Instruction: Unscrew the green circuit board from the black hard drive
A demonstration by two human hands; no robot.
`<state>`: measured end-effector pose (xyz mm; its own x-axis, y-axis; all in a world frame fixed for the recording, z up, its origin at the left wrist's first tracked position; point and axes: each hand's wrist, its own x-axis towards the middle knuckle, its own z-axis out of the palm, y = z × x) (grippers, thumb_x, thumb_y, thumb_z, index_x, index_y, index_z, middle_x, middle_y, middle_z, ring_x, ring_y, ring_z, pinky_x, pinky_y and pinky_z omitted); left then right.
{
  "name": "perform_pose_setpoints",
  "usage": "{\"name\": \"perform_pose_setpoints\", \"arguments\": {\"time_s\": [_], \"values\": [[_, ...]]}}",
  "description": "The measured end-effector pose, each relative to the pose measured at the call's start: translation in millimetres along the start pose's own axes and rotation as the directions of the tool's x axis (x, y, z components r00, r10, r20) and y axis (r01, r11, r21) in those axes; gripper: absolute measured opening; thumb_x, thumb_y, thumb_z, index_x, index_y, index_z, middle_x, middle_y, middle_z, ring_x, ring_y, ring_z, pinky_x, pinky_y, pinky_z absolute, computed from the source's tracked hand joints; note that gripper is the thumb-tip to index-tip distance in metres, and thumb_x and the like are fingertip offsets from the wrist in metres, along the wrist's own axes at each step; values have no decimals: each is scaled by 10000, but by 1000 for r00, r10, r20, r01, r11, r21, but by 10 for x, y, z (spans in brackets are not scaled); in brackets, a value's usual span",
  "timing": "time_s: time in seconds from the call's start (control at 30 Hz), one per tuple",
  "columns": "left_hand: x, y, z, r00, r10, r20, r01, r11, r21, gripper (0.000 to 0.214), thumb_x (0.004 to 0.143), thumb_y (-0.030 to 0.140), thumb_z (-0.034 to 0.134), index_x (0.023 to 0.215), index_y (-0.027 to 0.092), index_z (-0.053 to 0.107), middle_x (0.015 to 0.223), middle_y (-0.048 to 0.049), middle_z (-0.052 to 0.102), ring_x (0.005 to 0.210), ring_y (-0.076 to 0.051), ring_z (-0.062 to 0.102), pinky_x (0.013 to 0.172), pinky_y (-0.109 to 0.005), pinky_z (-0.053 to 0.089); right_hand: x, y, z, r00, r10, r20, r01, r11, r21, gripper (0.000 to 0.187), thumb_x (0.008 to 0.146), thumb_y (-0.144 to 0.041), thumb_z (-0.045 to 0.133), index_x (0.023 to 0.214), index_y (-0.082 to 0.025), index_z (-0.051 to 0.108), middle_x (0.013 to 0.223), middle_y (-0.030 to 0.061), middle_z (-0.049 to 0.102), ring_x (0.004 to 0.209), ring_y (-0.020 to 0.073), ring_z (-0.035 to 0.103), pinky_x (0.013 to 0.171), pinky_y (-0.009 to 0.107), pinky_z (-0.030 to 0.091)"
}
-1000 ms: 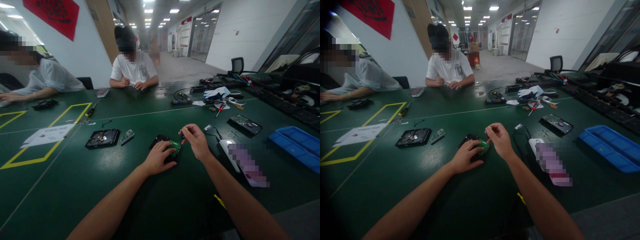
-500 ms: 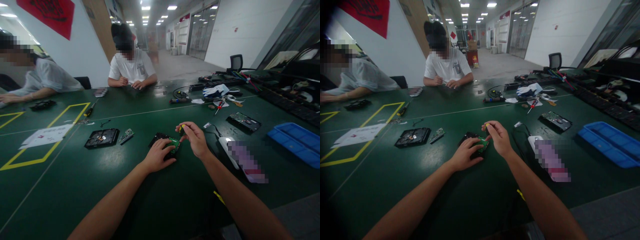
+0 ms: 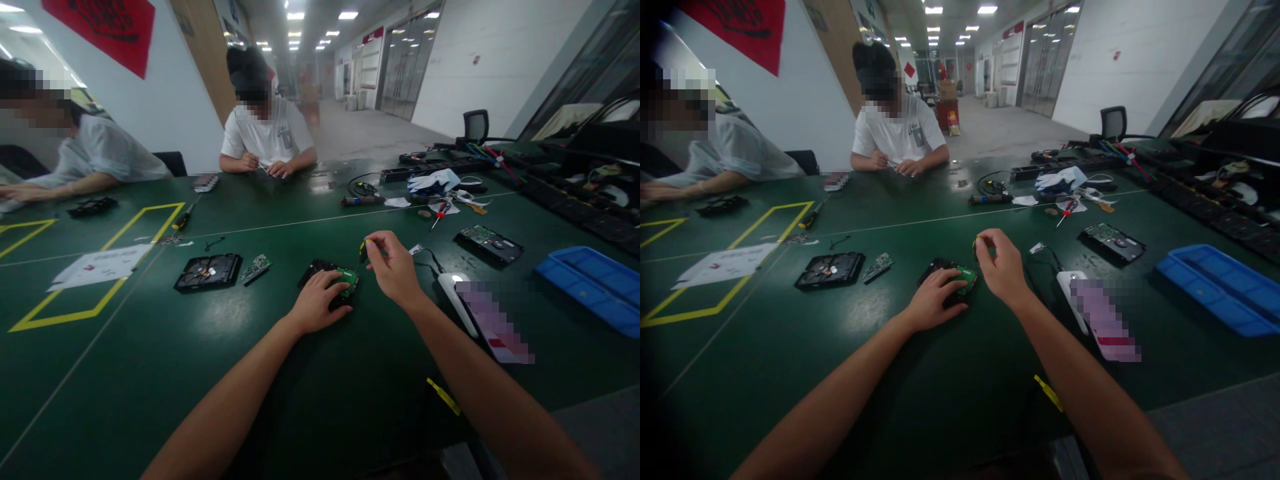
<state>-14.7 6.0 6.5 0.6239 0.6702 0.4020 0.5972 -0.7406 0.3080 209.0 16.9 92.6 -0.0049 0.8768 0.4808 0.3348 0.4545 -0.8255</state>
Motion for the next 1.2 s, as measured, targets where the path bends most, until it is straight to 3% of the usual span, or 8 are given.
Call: {"name": "perform_pose_setpoints", "arguments": {"time_s": [0.17, 0.37, 0.53, 0.9, 1.1, 1.2], "values": [[43, -19, -18, 1000, -9, 14, 9, 1000, -14, 524, 899, 530, 715, 1339, 263, 619, 1435, -124, 567, 1332, -337, 545, 1167, -588, 416, 195, -96, -17, 985, -171, 23, 171, 947, -271, 149, 965, -396, 641, 959, -252, 677, 1032, 99, 665, 899, 255, 634, 818, 439, 532], [101, -59, -25, 999, -39, 28, 40, 999, -21, 515, 863, 517, 749, 1298, 263, 636, 1411, -114, 576, 1335, -327, 545, 1185, -546, 409, 405, -120, -24, 983, -128, 128, 166, 923, -348, 192, 963, -306, 613, 1133, -236, 667, 1027, 69, 738, 883, 227, 679, 812, 384, 520], [132, -46, 12, 997, -80, 0, 80, 996, -29, 504, 828, 464, 772, 1279, 272, 652, 1396, -102, 579, 1318, -325, 554, 1186, -537, 413, 554, -175, -42, 961, -153, 231, 239, 880, -411, 105, 958, -268, 619, 994, -234, 712, 997, 59, 765, 861, 218, 694, 798, 366, 523], [88, -23, 27, 997, -78, -12, 78, 997, -9, 520, 844, 446, 748, 1321, 280, 626, 1432, -96, 560, 1364, -325, 517, 1216, -559, 374, 582, -246, 19, 955, -121, 269, 226, 886, -404, 114, 958, -289, 638, 979, -224, 729, 986, 53, 765, 834, 201, 686, 801, 351, 519], [87, -20, 26, 997, -74, -15, 74, 997, -11, 534, 853, 455, 743, 1340, 274, 619, 1447, -102, 551, 1368, -323, 520, 1214, -550, 380, 597, -273, -25, 957, -156, 245, 266, 809, -524, 115, 954, -233, 623, 989, -219, 732, 1052, 73, 761, 957, 234, 684, 893, 376, 496], [84, -26, 31, 998, -68, -20, 68, 998, -10, 536, 857, 468, 744, 1339, 266, 623, 1446, -105, 556, 1368, -319, 521, 1212, -538, 385, 597, -310, -95, 950, -138, 280, 274, 796, -540, 142, 938, -189, 623, 1021, -216, 734, 1067, 67, 768, 912, 225, 695, 882, 370, 500]]}}
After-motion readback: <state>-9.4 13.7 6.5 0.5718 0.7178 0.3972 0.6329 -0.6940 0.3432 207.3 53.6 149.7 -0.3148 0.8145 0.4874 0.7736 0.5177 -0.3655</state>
